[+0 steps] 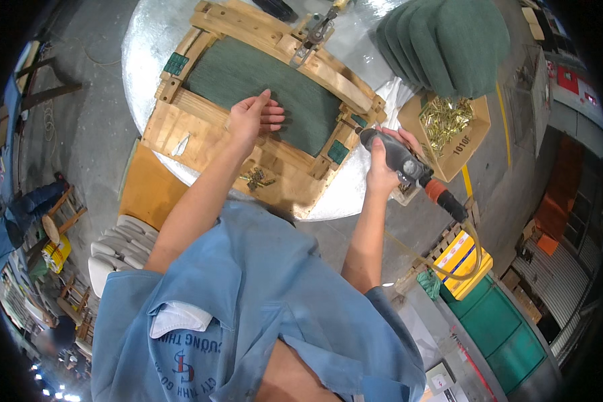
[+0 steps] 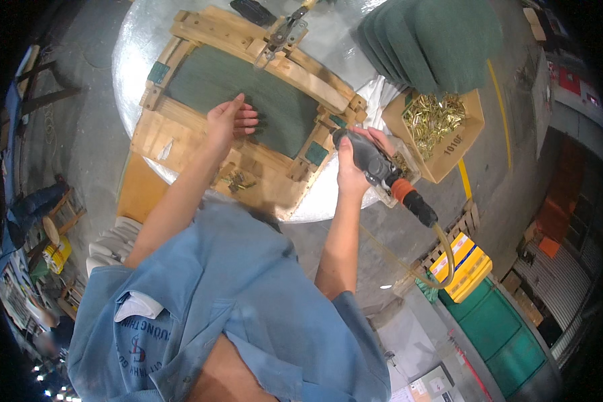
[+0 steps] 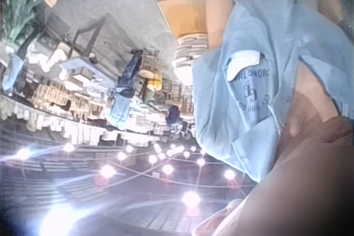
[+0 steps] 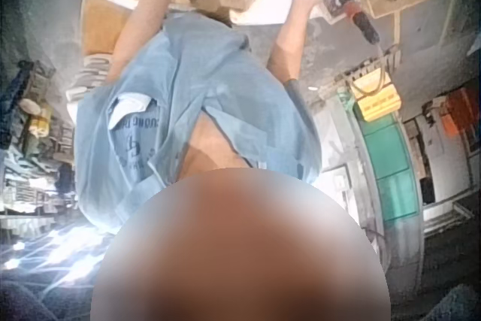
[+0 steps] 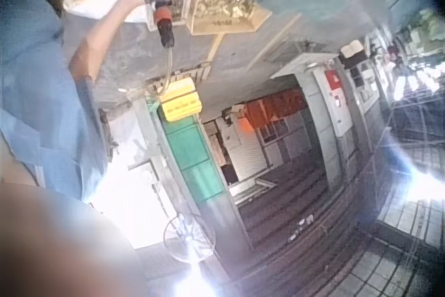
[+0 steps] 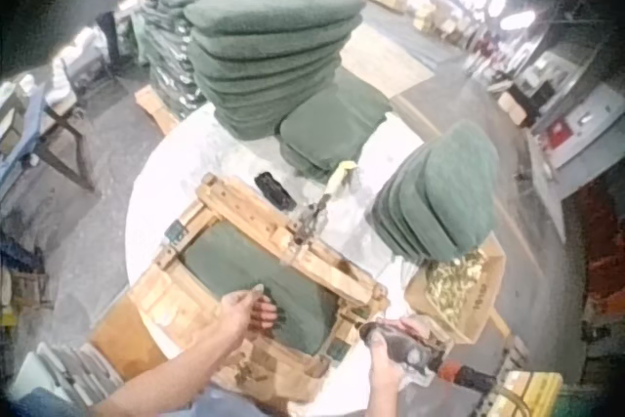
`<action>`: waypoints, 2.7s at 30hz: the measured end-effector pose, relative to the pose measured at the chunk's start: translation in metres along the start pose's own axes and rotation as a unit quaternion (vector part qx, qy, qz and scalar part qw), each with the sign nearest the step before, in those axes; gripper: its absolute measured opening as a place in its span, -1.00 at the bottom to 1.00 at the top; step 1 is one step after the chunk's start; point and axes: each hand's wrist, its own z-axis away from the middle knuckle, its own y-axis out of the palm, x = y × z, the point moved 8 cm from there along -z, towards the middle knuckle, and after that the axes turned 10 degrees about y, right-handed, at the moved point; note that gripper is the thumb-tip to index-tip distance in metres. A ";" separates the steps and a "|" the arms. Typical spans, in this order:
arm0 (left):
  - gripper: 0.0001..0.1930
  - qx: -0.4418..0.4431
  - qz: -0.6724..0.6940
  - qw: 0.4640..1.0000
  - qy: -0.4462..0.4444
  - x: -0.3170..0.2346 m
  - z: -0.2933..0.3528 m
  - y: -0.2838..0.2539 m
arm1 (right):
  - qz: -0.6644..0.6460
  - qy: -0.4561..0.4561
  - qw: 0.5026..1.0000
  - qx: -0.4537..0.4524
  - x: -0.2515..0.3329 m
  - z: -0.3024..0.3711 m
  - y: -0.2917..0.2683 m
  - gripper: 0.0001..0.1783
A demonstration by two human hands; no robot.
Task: The person places a green cushion into a wooden frame, secures it with a clamp, and uses a pneumatic staple gun to attach the fabric to the frame. The person then removes the cushion and sets it aside.
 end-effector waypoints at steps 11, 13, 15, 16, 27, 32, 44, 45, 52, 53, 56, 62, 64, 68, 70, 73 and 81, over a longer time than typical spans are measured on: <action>-0.50 0.080 0.007 0.997 0.012 0.002 -0.006 0.001 | -0.021 -0.008 0.998 0.057 -0.008 -0.031 0.018 -0.47; -0.42 0.121 0.044 0.992 0.002 -0.001 0.002 -0.001 | -0.006 0.030 0.997 0.076 -0.001 -0.034 0.018 -0.43; -0.31 0.167 0.103 0.981 -0.005 -0.011 0.014 -0.004 | 0.002 0.019 1.000 0.017 0.012 -0.019 0.004 -0.38; -0.28 0.188 0.133 0.973 -0.007 -0.021 0.025 -0.006 | -0.019 0.008 1.000 -0.023 0.014 -0.003 -0.006 -0.38; -0.14 0.273 0.341 0.898 -0.058 -0.045 0.148 -0.011 | -0.311 0.037 0.949 -0.044 0.098 0.122 -0.023 -0.37; -0.12 0.348 0.301 0.887 -0.041 -0.061 0.167 0.010 | -0.355 0.008 0.934 -0.036 0.120 0.136 -0.012 -0.40; -0.24 0.352 0.208 0.912 -0.022 -0.052 0.175 0.001 | -0.343 0.042 0.938 -0.039 0.114 0.143 -0.011 -0.40; -0.32 0.347 0.199 0.916 -0.025 -0.045 0.174 -0.005 | -0.354 0.043 0.933 -0.042 0.115 0.144 -0.012 -0.40; -0.82 0.316 0.181 0.931 -0.041 -0.024 0.162 -0.026 | -0.369 0.056 0.926 -0.058 0.122 0.145 -0.014 -0.38; -0.86 0.316 0.192 0.928 -0.050 -0.024 0.162 -0.026 | -0.369 0.062 0.925 -0.063 0.120 0.146 -0.014 -0.38; -0.85 0.313 0.213 0.924 -0.044 -0.028 0.158 -0.026 | -0.366 0.061 0.926 -0.068 0.119 0.144 -0.014 -0.38; -0.87 0.320 0.191 0.927 -0.039 -0.036 0.160 -0.025 | -0.351 0.065 0.932 -0.061 0.121 0.140 -0.010 -0.41; -0.88 0.317 0.175 0.931 -0.035 -0.038 0.159 -0.027 | -0.360 0.083 0.927 -0.066 0.120 0.137 -0.007 -0.40; -0.87 0.306 0.125 0.944 -0.022 -0.044 0.158 -0.033 | -0.353 0.099 0.930 -0.042 0.118 0.132 -0.005 -0.46; -0.85 0.309 0.097 0.946 -0.002 -0.046 0.159 -0.033 | -0.338 0.105 0.935 -0.035 0.116 0.130 -0.005 -0.47; -0.82 0.316 0.036 0.948 0.035 -0.048 0.158 -0.031 | -0.312 0.129 0.941 -0.036 0.116 0.128 -0.003 -0.51; -0.85 0.351 0.002 0.929 0.117 -0.058 0.157 -0.027 | -0.285 0.227 0.930 -0.051 0.121 0.119 0.003 -0.55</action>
